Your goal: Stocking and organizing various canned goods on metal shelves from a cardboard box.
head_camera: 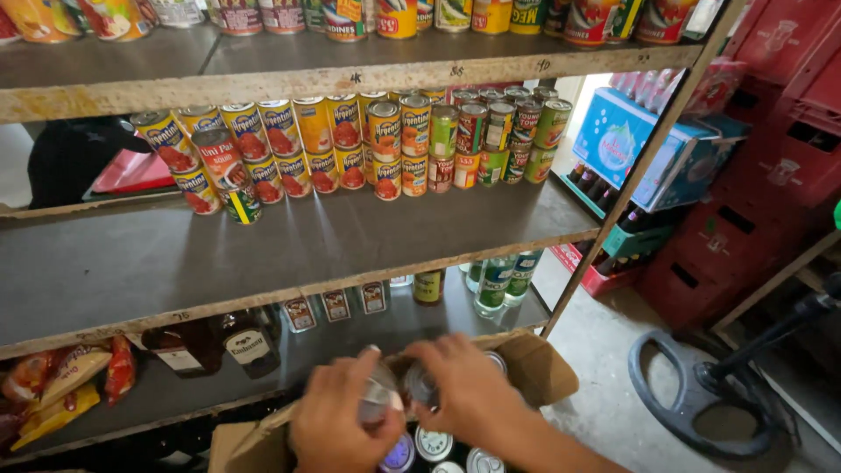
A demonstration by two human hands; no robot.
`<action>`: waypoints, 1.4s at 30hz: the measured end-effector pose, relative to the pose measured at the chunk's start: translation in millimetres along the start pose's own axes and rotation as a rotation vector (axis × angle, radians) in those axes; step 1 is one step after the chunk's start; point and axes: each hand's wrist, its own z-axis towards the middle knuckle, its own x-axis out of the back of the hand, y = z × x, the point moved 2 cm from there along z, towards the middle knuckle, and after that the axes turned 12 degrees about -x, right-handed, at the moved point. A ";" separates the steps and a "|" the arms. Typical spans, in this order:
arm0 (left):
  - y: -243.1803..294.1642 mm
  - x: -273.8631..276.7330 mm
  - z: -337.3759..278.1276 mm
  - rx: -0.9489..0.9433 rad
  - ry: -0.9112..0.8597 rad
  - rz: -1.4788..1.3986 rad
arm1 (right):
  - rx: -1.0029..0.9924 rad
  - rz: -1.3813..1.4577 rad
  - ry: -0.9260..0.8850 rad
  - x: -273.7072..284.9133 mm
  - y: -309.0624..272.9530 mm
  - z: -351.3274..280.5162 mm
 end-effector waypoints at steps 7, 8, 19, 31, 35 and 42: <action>-33.8 -11.4 -6.6 0.681 0.648 -0.979 | -0.307 0.922 0.104 48.6 39.9 3.2; -35.0 -13.8 -4.2 0.817 0.715 -1.144 | -0.399 1.240 0.079 47.1 44.4 8.4; -65.7 -29.7 4.6 0.786 0.770 -1.308 | -0.412 2.061 -0.681 -34.8 84.7 33.9; -162.8 -55.0 157.2 0.338 0.379 -0.178 | -0.238 1.226 -0.242 -61.7 112.7 232.3; -198.8 -92.3 157.3 0.407 0.351 -0.197 | -0.047 0.816 0.090 -63.1 111.4 258.3; -240.1 -136.8 108.3 0.334 0.351 -0.518 | -0.249 0.459 0.150 -87.8 107.2 266.8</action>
